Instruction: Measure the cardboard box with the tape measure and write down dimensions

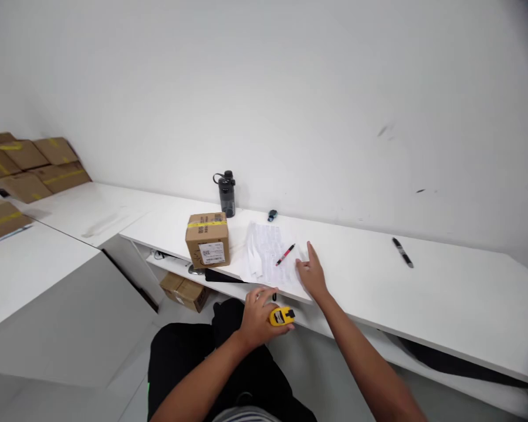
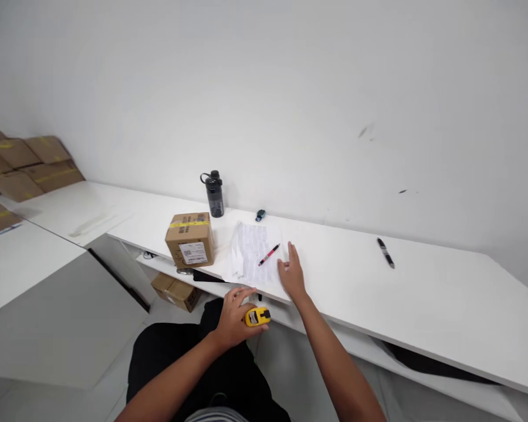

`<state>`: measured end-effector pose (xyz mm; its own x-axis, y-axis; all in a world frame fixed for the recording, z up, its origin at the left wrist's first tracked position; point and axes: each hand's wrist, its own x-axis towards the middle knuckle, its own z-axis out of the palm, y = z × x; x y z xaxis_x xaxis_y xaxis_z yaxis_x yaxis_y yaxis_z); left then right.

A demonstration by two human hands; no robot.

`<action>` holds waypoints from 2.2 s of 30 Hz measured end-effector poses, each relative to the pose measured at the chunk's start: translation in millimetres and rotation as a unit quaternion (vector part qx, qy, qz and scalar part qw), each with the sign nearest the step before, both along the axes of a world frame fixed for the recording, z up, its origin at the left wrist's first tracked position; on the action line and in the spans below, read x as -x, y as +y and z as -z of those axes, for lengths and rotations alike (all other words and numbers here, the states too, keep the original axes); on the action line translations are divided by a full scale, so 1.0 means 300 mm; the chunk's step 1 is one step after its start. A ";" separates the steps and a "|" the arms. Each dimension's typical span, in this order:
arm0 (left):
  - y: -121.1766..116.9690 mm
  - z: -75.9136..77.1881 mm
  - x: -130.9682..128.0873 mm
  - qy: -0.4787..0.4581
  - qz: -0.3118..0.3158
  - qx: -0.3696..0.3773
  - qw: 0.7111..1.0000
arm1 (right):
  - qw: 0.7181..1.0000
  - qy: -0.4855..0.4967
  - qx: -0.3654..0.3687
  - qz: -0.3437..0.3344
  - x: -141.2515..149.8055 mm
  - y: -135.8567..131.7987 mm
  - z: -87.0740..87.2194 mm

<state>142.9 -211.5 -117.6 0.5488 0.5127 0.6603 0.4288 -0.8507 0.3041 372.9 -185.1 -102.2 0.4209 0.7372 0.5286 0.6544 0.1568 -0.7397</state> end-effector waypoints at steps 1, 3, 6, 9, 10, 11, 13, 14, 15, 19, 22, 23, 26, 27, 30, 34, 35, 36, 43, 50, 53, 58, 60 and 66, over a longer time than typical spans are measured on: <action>-0.014 -0.015 0.038 -0.034 -0.027 0.012 0.999 | 0.999 0.007 -0.027 0.021 0.023 -0.023 -0.015; -0.036 -0.060 0.115 -0.096 -0.070 0.031 0.992 | 0.996 0.055 -0.059 0.032 0.099 -0.081 -0.042; -0.054 -0.159 0.209 -0.170 -0.096 0.049 0.979 | 0.958 0.250 -0.032 -0.138 0.291 -0.177 -0.069; -0.049 -0.265 0.262 -0.186 -0.087 0.079 0.975 | 0.830 0.435 0.010 -0.348 0.528 -0.243 -0.086; -0.042 -0.294 0.273 -0.176 -0.081 0.094 0.976 | 0.807 0.472 0.005 -0.355 0.598 -0.250 -0.092; -0.031 -0.318 0.283 -0.167 -0.078 0.111 0.977 | 0.792 0.499 0.012 -0.351 0.658 -0.246 -0.099; 0.000 -0.352 0.306 -0.172 -0.093 0.151 0.969 | 0.792 0.524 0.024 -0.311 0.735 -0.214 -0.121; 0.018 -0.364 0.321 -0.189 -0.104 0.182 0.959 | 0.804 0.520 0.026 -0.286 0.752 -0.188 -0.135; 0.038 -0.375 0.339 -0.212 -0.109 0.227 0.944 | 0.822 0.504 0.023 -0.263 0.758 -0.159 -0.152; 0.114 -0.431 0.426 -0.294 -0.013 0.466 0.834 | 0.905 0.356 -0.003 -0.234 0.717 -0.055 -0.244; 0.166 -0.506 0.471 -0.312 0.029 0.539 0.782 | 0.947 0.206 0.026 -0.243 0.671 0.003 -0.340; 0.188 -0.537 0.480 -0.304 0.024 0.546 0.781 | 0.955 0.164 0.038 -0.243 0.654 0.026 -0.374; 0.293 -0.632 0.499 -0.265 0.006 0.555 0.788 | 0.973 0.082 0.051 -0.207 0.579 0.118 -0.461; 0.341 -0.661 0.508 -0.259 0.005 0.548 0.795 | 0.980 0.064 0.044 -0.181 0.545 0.157 -0.480; 0.498 -0.721 0.550 -0.250 -0.130 0.456 0.844 | 0.991 0.042 0.001 -0.125 0.424 0.274 -0.497; 0.640 -0.720 0.605 -0.194 -0.249 0.439 0.841 | 0.994 0.030 0.021 -0.106 0.302 0.385 -0.446; 0.655 -0.707 0.610 -0.181 -0.255 0.451 0.836 | 0.993 0.025 0.033 -0.112 0.293 0.402 -0.428; 0.664 -0.689 0.610 -0.166 -0.260 0.461 0.832 | 0.991 0.017 0.044 -0.121 0.293 0.416 -0.412; 0.656 -0.571 0.545 -0.109 -0.242 0.518 0.813 | 0.986 -0.028 0.067 -0.152 0.409 0.443 -0.365; 0.681 -0.579 0.583 -0.113 -0.229 0.485 0.836 | 0.990 -0.098 0.024 -0.104 0.406 0.409 -0.407; 0.716 -0.635 0.601 -0.133 -0.211 0.454 0.856 | 0.990 -0.120 -0.026 -0.062 0.435 0.323 -0.417; 0.796 -0.731 0.527 -0.139 -0.151 0.401 0.893 | 0.991 -0.107 -0.083 0.013 0.627 0.054 -0.337; 0.826 -0.739 0.469 -0.125 -0.133 0.380 0.907 | 0.986 -0.132 -0.101 0.018 0.714 -0.038 -0.299; 0.862 -0.670 0.361 -0.040 -0.144 0.320 0.936 | 0.979 -0.193 -0.066 0.005 0.801 -0.076 -0.307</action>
